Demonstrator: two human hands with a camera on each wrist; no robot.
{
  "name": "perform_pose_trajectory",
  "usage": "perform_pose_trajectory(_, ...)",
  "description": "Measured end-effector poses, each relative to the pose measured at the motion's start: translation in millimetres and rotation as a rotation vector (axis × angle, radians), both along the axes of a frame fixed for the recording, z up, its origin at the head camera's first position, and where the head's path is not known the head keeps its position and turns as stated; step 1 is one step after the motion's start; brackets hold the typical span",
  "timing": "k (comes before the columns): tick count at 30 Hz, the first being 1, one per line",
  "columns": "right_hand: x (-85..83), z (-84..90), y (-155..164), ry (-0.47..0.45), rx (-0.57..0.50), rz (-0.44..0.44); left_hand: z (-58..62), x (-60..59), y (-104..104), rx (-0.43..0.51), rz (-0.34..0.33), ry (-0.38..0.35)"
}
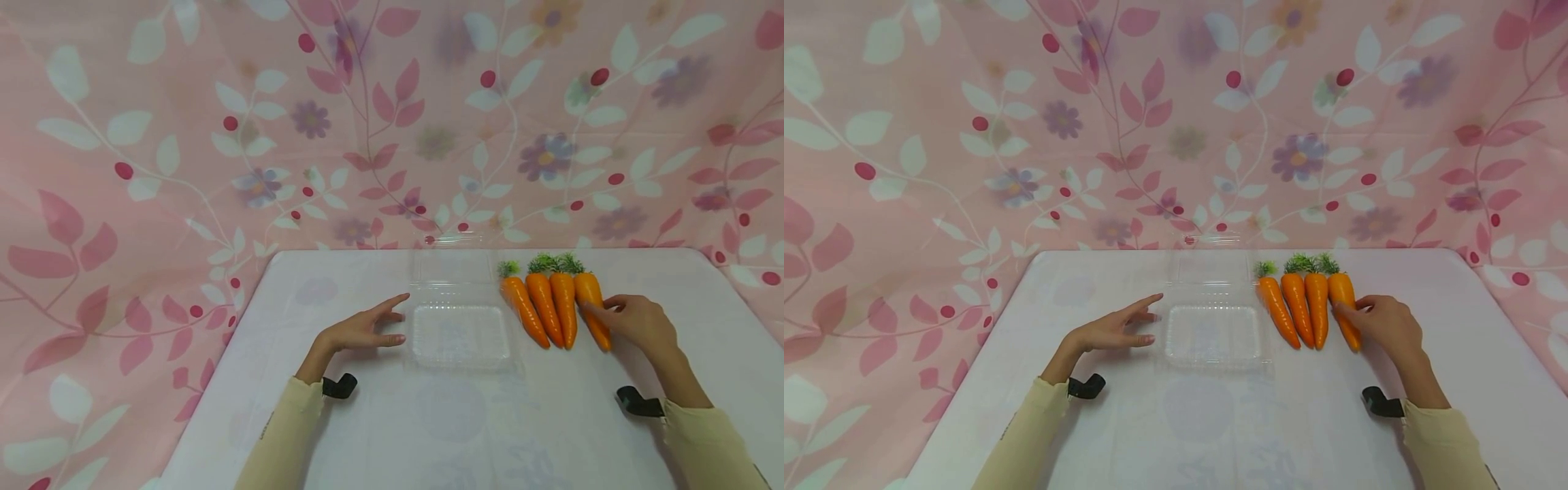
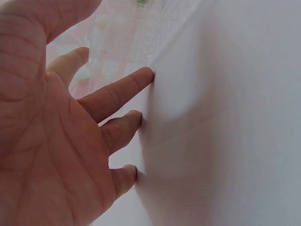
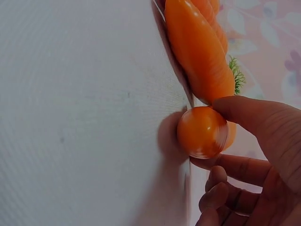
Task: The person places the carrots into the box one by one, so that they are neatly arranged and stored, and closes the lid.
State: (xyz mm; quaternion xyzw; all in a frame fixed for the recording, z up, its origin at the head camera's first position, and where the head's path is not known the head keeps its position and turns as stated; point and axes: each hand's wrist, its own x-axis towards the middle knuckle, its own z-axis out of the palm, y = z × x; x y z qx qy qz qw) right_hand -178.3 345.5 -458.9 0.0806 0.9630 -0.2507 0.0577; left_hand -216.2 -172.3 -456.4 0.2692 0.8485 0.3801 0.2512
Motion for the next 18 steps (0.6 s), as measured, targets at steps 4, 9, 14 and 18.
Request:
perform_pose_trajectory(4,0.8,0.0,0.5,-0.005,-0.006,-0.013,-0.3,-0.4,-0.2,0.006,-0.008,-0.007)
perform_pose_trajectory(9,0.2,-0.8,2.0,-0.018,-0.015,-0.033,1.0,0.0,-0.5,0.007,-0.011,-0.014)
perform_pose_trajectory(14,0.5,-1.2,4.6,-0.030,-0.009,-0.043,0.2,0.1,-0.8,0.004,-0.007,-0.007)
perform_pose_trajectory(18,0.6,-1.6,5.3,-0.020,-0.014,-0.053,0.9,0.1,-0.6,0.005,-0.010,-0.010)
